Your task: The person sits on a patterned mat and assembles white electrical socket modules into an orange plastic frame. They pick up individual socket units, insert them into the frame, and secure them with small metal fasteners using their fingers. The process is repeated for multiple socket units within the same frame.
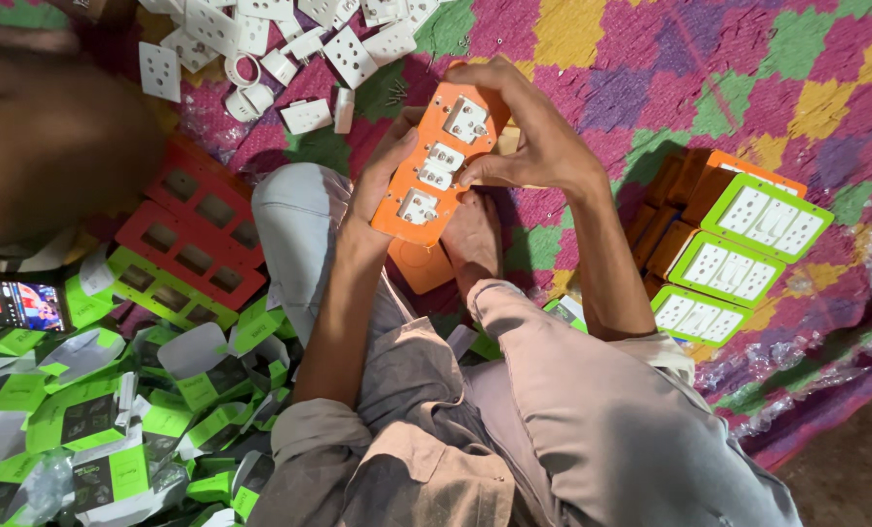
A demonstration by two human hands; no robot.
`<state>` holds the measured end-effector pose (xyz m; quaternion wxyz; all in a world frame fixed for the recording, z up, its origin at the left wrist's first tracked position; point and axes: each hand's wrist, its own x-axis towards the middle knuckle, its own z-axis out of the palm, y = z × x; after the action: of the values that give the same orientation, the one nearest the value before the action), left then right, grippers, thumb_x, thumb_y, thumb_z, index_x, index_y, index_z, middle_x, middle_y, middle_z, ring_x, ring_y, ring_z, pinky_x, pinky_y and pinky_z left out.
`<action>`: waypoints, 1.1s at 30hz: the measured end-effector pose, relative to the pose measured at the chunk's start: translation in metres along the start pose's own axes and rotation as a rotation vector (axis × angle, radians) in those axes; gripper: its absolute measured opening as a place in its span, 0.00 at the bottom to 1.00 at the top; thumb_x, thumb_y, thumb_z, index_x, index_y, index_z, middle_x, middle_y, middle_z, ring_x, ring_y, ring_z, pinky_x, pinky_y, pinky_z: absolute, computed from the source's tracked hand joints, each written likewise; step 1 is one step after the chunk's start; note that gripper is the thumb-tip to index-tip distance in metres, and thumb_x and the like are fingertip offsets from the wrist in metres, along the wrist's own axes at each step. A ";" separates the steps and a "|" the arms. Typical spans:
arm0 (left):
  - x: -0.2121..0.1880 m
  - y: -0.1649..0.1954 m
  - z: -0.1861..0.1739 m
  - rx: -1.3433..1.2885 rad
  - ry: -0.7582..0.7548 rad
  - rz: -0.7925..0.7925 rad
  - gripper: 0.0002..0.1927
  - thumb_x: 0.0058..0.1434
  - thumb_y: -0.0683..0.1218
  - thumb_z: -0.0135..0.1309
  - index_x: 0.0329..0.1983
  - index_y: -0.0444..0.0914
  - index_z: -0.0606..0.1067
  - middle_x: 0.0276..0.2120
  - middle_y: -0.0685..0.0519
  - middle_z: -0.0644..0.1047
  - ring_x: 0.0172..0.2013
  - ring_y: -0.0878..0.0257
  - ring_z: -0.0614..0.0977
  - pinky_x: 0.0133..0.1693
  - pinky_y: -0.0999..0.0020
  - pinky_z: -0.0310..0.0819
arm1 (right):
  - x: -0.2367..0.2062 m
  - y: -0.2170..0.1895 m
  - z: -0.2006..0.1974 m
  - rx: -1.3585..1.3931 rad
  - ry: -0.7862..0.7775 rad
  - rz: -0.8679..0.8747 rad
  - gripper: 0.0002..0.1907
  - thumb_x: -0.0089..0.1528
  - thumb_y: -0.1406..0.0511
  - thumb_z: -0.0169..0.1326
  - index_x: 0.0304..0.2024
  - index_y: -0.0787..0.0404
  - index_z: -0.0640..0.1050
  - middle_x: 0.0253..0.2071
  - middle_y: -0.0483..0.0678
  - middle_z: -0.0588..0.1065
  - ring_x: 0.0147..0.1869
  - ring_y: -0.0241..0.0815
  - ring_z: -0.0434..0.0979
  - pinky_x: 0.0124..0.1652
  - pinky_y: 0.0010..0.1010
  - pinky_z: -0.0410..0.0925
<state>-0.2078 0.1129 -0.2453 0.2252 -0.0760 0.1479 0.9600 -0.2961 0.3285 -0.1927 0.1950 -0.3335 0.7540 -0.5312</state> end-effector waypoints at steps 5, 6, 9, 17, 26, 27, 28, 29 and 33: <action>-0.001 0.000 0.002 0.002 -0.020 -0.005 0.21 0.75 0.53 0.49 0.62 0.35 0.63 0.53 0.40 0.76 0.44 0.48 0.84 0.43 0.45 0.83 | -0.002 0.006 0.001 -0.080 -0.059 0.083 0.44 0.50 0.55 0.78 0.65 0.51 0.71 0.56 0.45 0.71 0.63 0.46 0.71 0.62 0.41 0.68; -0.001 0.000 0.002 0.000 -0.022 -0.006 0.21 0.76 0.53 0.49 0.62 0.35 0.63 0.53 0.40 0.76 0.44 0.48 0.84 0.43 0.45 0.83 | -0.002 0.007 0.001 -0.037 -0.031 0.021 0.44 0.53 0.55 0.77 0.66 0.52 0.69 0.59 0.45 0.70 0.67 0.45 0.72 0.66 0.41 0.68; 0.000 0.002 0.003 0.013 -0.004 -0.008 0.21 0.75 0.52 0.49 0.61 0.35 0.63 0.53 0.40 0.76 0.44 0.48 0.84 0.43 0.44 0.83 | -0.001 0.005 0.001 -0.036 -0.004 -0.069 0.48 0.53 0.55 0.74 0.70 0.55 0.65 0.65 0.51 0.68 0.70 0.50 0.68 0.68 0.45 0.65; 0.001 0.003 0.003 0.018 -0.004 -0.012 0.21 0.74 0.53 0.50 0.60 0.35 0.63 0.53 0.40 0.76 0.44 0.49 0.84 0.43 0.45 0.84 | 0.002 -0.003 0.000 0.019 -0.025 0.085 0.40 0.55 0.53 0.73 0.64 0.58 0.71 0.61 0.47 0.70 0.66 0.46 0.71 0.63 0.40 0.68; 0.001 -0.001 -0.005 0.015 0.018 0.003 0.21 0.75 0.52 0.51 0.61 0.35 0.64 0.53 0.42 0.76 0.46 0.51 0.84 0.45 0.51 0.83 | 0.003 -0.008 0.000 -0.038 -0.019 0.111 0.40 0.53 0.52 0.74 0.62 0.59 0.73 0.56 0.46 0.71 0.60 0.46 0.71 0.58 0.39 0.66; 0.001 -0.002 -0.005 0.016 0.020 0.009 0.21 0.75 0.52 0.51 0.61 0.35 0.64 0.53 0.42 0.76 0.46 0.52 0.84 0.45 0.52 0.83 | 0.003 -0.007 0.000 -0.072 -0.043 0.110 0.41 0.52 0.53 0.74 0.63 0.59 0.75 0.55 0.46 0.72 0.58 0.46 0.71 0.56 0.39 0.67; 0.001 -0.002 -0.006 0.012 0.011 0.009 0.20 0.75 0.52 0.51 0.61 0.35 0.64 0.53 0.42 0.76 0.46 0.52 0.84 0.44 0.51 0.83 | 0.003 -0.006 0.000 -0.057 -0.033 0.085 0.39 0.53 0.53 0.75 0.61 0.58 0.74 0.55 0.46 0.72 0.60 0.46 0.71 0.58 0.39 0.67; 0.002 -0.002 -0.007 0.009 0.001 0.007 0.20 0.74 0.52 0.51 0.60 0.35 0.64 0.52 0.42 0.76 0.45 0.52 0.84 0.44 0.51 0.84 | 0.002 -0.005 0.000 -0.044 -0.021 0.060 0.38 0.53 0.53 0.75 0.60 0.58 0.74 0.56 0.46 0.72 0.61 0.46 0.72 0.59 0.40 0.67; 0.003 -0.001 -0.008 0.022 0.017 0.010 0.21 0.76 0.51 0.51 0.62 0.34 0.64 0.53 0.41 0.76 0.47 0.51 0.83 0.46 0.51 0.83 | 0.001 -0.002 0.001 0.009 0.025 0.055 0.39 0.56 0.52 0.74 0.62 0.59 0.71 0.59 0.46 0.70 0.65 0.46 0.71 0.62 0.41 0.66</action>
<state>-0.2093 0.1120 -0.2533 0.2199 -0.0809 0.1606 0.9588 -0.2956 0.3266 -0.1916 0.2016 -0.3052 0.7629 -0.5332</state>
